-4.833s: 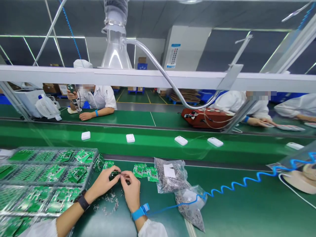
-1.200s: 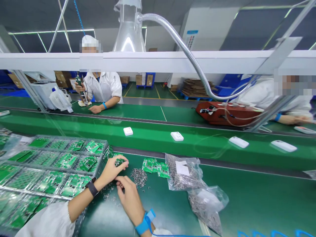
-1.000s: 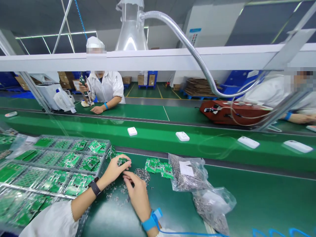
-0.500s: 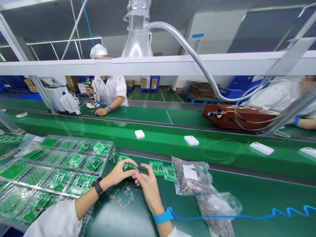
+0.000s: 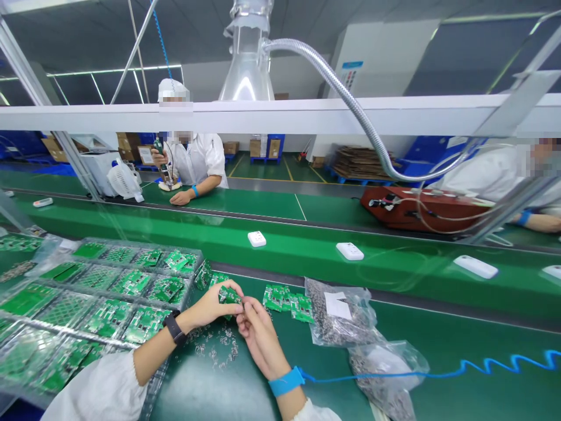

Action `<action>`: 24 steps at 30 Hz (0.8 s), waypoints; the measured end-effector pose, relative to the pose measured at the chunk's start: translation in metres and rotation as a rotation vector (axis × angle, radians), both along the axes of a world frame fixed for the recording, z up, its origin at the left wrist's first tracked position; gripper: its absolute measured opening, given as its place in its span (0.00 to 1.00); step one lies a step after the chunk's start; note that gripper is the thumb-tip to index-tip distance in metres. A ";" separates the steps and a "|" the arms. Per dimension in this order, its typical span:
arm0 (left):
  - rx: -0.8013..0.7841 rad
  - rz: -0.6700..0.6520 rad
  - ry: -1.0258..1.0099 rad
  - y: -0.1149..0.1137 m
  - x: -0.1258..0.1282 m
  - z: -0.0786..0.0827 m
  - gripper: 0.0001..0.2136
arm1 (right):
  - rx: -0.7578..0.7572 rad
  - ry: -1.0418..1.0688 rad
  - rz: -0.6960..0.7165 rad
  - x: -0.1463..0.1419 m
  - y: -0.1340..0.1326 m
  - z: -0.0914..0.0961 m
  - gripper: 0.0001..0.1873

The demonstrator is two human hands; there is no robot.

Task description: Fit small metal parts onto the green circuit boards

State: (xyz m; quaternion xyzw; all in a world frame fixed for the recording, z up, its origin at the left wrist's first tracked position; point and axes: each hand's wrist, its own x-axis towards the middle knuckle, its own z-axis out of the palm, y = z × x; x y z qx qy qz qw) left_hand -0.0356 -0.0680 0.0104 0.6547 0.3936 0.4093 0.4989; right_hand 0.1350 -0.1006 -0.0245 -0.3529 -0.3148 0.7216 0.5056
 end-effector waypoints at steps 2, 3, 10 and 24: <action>0.030 0.089 0.015 0.001 0.001 -0.003 0.14 | 0.102 -0.148 -0.044 0.002 0.003 -0.002 0.28; 0.018 0.124 0.003 0.001 0.001 -0.004 0.14 | 0.169 -0.239 -0.074 0.003 0.004 -0.002 0.27; -0.011 0.211 0.006 0.004 0.001 -0.013 0.14 | 0.452 -0.623 -0.215 0.006 0.004 -0.003 0.23; 0.038 0.088 0.160 -0.003 0.007 -0.014 0.15 | 0.440 -0.673 -0.313 0.002 0.002 -0.006 0.15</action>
